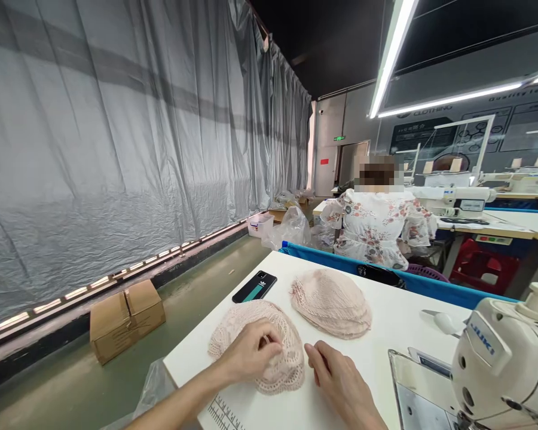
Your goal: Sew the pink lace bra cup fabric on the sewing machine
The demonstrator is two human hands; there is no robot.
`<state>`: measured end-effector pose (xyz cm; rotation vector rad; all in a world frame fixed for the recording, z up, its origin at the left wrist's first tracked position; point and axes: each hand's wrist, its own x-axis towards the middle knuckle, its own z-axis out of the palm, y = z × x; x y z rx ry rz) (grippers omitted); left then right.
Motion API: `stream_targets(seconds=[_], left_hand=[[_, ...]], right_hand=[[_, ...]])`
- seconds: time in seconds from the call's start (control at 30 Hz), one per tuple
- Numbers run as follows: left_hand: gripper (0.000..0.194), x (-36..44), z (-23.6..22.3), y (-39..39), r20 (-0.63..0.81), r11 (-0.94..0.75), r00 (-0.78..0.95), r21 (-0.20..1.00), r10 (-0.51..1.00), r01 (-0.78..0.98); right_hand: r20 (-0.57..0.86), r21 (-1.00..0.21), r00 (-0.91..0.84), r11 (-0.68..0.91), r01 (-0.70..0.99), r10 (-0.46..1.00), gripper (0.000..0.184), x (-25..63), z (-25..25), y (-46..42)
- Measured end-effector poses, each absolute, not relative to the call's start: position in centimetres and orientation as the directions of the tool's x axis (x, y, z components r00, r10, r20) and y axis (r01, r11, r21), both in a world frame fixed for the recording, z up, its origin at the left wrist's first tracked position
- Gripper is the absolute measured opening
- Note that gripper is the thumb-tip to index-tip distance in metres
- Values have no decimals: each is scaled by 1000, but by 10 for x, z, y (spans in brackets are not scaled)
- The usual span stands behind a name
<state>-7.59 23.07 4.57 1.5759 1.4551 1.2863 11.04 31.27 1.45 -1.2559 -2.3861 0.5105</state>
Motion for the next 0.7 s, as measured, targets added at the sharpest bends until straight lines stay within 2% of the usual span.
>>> stream_targets(seconds=[0.07,0.13,0.23,0.3,0.33,0.5,0.7], left_hand=[[15,-83,48,237,185,-166,-179,980,966,114],[24,-92,51,243,151,-192,-271,973,951,-130],[29,-107,56,247,122,-302,-413,863,903,-405],[28,-114,59,245,78,-354,-473,771,878,-530],[27,-115,61,242,51,-368,-489,727,871,-580],[25,-112,66,228,-55,-382,-495,564,867,-732],[21,-113,69,219,-125,-372,-478,471,870,-800]], right_hand=[[200,-479,-542,564,673,816,42,113,13,311],[246,-447,-568,611,653,786,36,114,9,307],[318,-362,-616,693,624,721,16,110,1,298],[363,-288,-650,744,603,667,12,106,-4,293],[384,-250,-666,767,592,639,10,104,-7,292],[452,-98,-733,845,526,508,26,105,-5,297],[512,-6,-770,899,439,380,16,102,6,292]])
